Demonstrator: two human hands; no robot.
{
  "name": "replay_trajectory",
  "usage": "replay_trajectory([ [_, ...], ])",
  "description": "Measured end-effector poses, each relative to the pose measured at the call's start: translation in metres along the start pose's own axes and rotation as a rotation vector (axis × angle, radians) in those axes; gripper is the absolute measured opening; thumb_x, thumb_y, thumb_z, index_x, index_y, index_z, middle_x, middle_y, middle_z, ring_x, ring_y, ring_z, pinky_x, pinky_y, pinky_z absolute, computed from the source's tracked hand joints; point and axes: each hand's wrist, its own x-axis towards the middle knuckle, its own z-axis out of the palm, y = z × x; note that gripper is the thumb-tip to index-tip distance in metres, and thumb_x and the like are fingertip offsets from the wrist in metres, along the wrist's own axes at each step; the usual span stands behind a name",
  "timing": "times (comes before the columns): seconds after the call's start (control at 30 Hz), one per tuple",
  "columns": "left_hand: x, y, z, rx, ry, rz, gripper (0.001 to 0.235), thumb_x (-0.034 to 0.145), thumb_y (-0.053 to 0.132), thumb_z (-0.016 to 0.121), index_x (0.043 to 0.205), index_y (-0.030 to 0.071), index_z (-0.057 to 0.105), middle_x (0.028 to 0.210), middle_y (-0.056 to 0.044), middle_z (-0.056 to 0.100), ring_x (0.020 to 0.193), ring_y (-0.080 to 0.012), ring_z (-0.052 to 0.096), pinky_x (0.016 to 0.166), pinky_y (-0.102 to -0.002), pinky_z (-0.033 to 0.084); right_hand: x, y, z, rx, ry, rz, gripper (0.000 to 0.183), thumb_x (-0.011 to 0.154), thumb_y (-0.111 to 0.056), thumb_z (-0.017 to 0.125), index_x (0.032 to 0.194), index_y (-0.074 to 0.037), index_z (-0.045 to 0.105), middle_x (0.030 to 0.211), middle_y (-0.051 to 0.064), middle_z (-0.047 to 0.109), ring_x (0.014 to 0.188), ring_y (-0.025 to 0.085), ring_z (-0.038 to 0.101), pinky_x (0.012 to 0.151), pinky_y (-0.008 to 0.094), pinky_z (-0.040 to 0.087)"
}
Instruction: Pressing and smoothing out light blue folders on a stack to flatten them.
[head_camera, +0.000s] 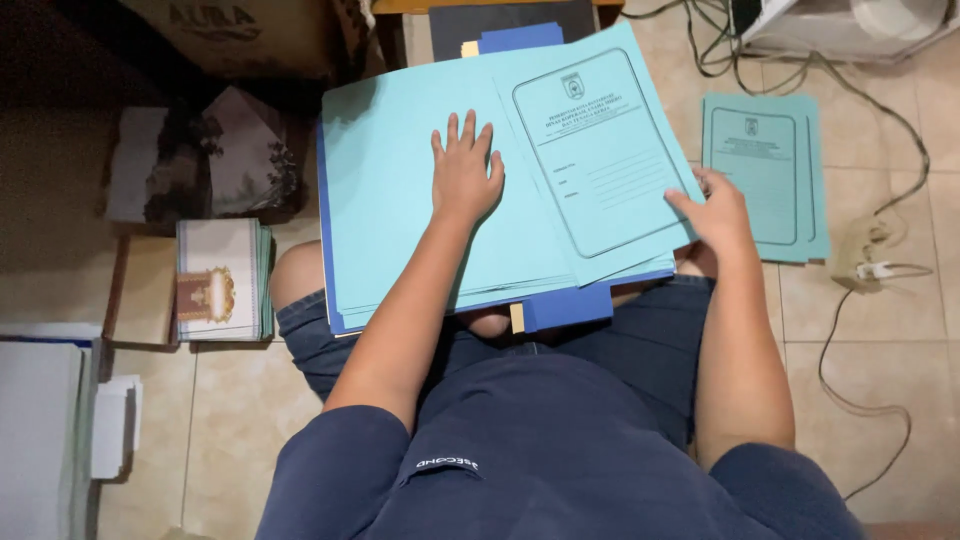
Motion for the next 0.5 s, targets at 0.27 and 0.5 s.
replay_trajectory([
  [0.27,0.002,-0.001,0.001,-0.010,0.016,-0.039,0.054,0.105,0.036,0.040,0.150,0.008,0.050,0.162,-0.017,0.039,0.154,-0.0335,0.030,0.126,-0.056,0.019,-0.060,-0.068,0.009,0.497,-0.117,-0.111,0.046,0.104,0.001,0.060,0.148,0.001,0.047,0.093,0.008,0.061,0.084,0.016,0.061,0.071,0.028,0.052],
  [0.5,-0.001,0.005,-0.013,0.019,-0.065,-0.031,0.059,0.106,0.040,0.037,0.156,0.011,0.043,0.166,-0.013,0.035,0.156,-0.0322,0.024,0.127,-0.055,0.013,-0.065,-0.081,0.023,0.412,-0.056,-0.071,0.049,0.103,0.000,0.060,0.151,-0.005,0.051,0.093,0.005,0.054,0.085,0.016,0.058,0.076,0.032,0.050],
])
